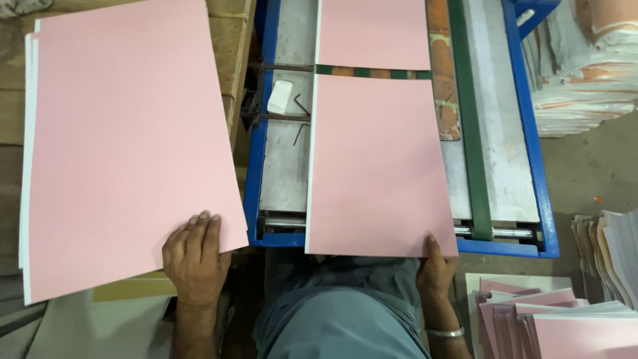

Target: The person repeatedly picks up pink paper sheets from a stack on the left and feeds them one by one into a blue and green conveyor machine. The hands guide each sheet onto the rollers, and the sheets move through the machine to the right.

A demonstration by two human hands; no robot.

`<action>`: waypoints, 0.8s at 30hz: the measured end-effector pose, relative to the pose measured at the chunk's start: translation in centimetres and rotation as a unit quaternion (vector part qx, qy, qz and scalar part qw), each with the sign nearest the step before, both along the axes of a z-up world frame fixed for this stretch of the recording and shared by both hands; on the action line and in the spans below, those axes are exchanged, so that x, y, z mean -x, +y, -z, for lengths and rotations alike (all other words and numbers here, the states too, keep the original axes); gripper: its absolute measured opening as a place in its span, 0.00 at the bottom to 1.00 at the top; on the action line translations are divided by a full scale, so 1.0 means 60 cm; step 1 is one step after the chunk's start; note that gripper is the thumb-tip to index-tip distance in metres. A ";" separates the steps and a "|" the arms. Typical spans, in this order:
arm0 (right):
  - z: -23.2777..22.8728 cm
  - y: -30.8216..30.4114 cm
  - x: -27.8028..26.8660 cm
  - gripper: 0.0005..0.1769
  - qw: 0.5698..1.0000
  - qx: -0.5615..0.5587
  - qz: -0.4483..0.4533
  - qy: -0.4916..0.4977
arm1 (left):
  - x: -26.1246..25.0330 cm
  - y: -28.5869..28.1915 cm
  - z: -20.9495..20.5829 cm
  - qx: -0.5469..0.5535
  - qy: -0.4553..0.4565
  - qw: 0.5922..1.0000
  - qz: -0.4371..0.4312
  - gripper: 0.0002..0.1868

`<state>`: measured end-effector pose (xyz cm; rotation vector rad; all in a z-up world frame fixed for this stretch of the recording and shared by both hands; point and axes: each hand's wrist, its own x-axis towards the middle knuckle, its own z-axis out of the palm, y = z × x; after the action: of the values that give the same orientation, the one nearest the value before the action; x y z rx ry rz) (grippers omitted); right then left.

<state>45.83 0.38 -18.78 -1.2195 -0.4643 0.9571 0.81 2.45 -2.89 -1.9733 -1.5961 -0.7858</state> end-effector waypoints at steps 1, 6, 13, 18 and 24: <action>0.000 0.014 0.004 0.15 1.000 -0.015 -0.009 -0.004 | 0.002 -0.001 0.006 0.006 0.001 1.000 -0.003 0.21; -0.015 0.116 0.021 0.18 0.999 0.018 0.036 -0.028 | 0.009 -0.001 0.032 -0.004 0.017 1.000 -0.021 0.27; 0.011 0.219 0.018 0.20 0.998 0.031 -0.019 0.048 | 0.014 0.003 0.043 -0.027 0.031 0.998 -0.048 0.32; -0.004 0.197 0.015 0.21 0.981 0.082 -0.143 0.106 | 0.005 -0.003 0.023 -0.011 0.008 0.999 -0.041 0.28; -0.017 0.093 0.031 0.24 0.965 0.125 -0.200 0.118 | 0.003 -0.013 -0.033 0.074 -0.045 0.996 -0.037 0.21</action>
<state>43.98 5.98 -17.79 -1.2376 -0.4157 1.5272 0.61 1.65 -0.91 -1.9930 -1.8161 -0.7564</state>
